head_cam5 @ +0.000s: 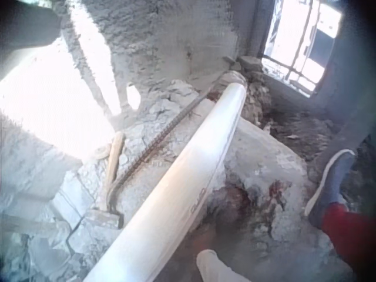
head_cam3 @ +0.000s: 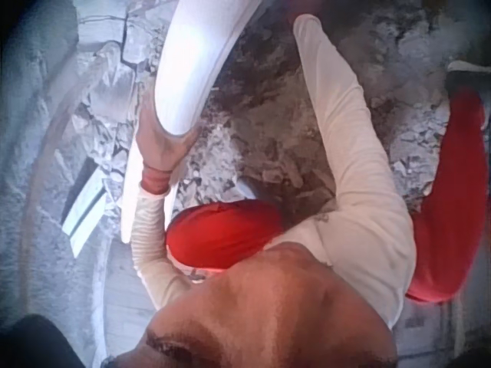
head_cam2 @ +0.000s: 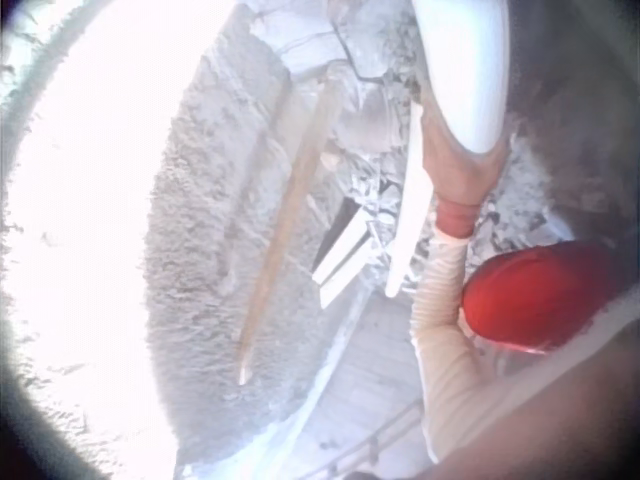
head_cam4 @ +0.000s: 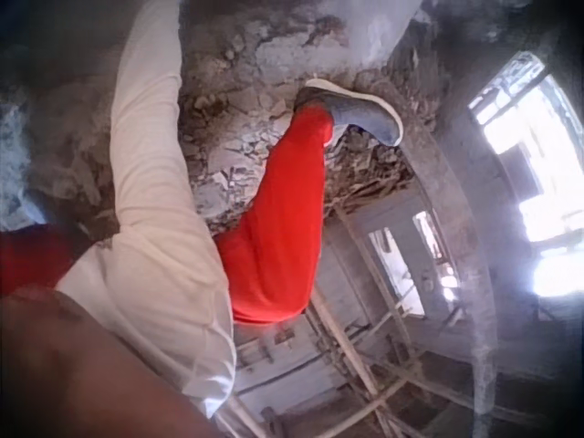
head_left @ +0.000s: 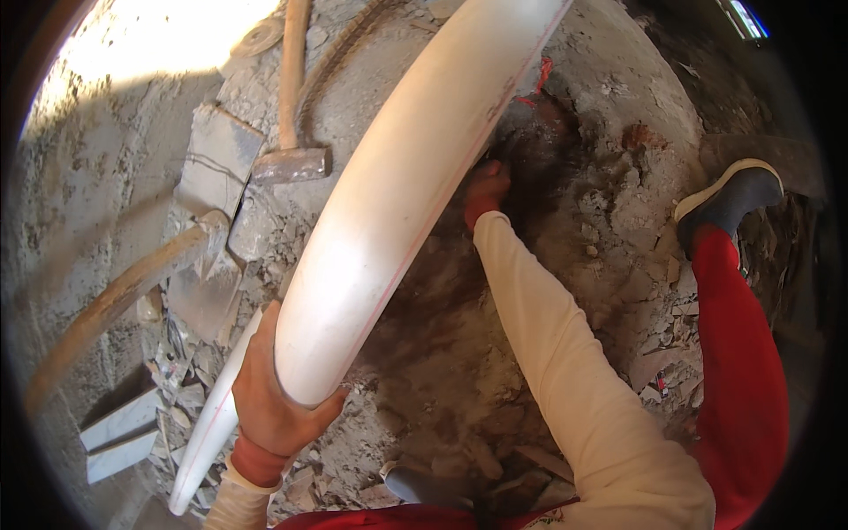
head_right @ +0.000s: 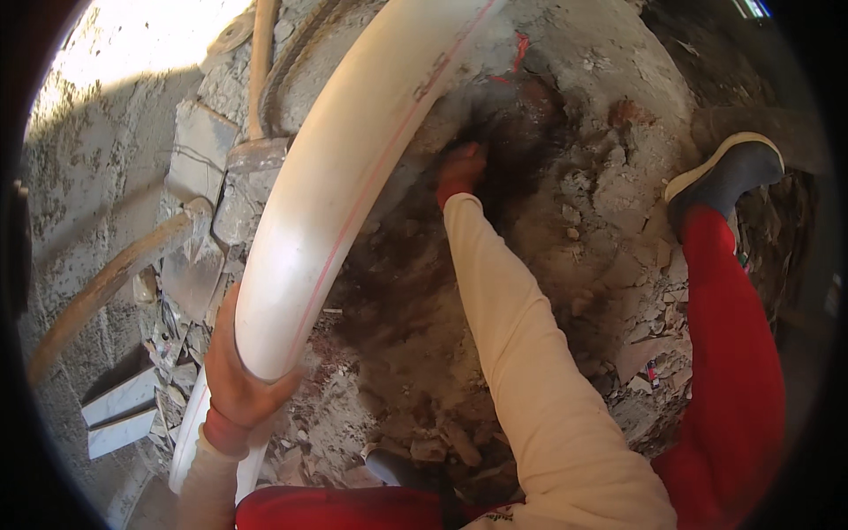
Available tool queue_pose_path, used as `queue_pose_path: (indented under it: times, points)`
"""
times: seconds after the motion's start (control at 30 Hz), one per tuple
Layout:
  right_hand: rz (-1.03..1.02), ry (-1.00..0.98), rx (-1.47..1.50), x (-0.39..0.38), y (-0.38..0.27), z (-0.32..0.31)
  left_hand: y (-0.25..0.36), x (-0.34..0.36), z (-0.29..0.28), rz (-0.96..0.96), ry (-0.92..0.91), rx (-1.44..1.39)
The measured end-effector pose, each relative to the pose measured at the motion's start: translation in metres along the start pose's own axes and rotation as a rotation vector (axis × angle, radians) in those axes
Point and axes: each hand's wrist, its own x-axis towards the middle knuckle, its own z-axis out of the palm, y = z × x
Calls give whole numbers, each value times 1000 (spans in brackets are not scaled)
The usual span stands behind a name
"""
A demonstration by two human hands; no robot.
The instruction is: The person cuts a white PVC pipe using a saw and then digs a hole in the floor with a pickaxe and their hands.
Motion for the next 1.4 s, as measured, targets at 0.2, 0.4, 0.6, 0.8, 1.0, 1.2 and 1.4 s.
queue_pose_path:
  times: [0.2,0.4,0.6,0.8,1.0,1.2,1.4]
  points:
    - [373,-169,660,-7,-26,-10,-6,-1,2,75,86,27]
    - [-144,-227,-353,11,25,-85,0,2,1,36,64,21]
    - [-105,-153,-481,-21,-17,-67,-4,-7,-4,-13,84,34]
    - [83,22,85,65,34,-10,4,9,1,105,67,6]
    - [200,-277,-80,-24,-11,-84,-3,-4,1,6,93,14]
    - [-10,-214,-420,-6,-11,-58,-3,-8,-1,20,105,19]
    - [-28,-139,-358,67,16,-46,5,10,1,58,43,2]
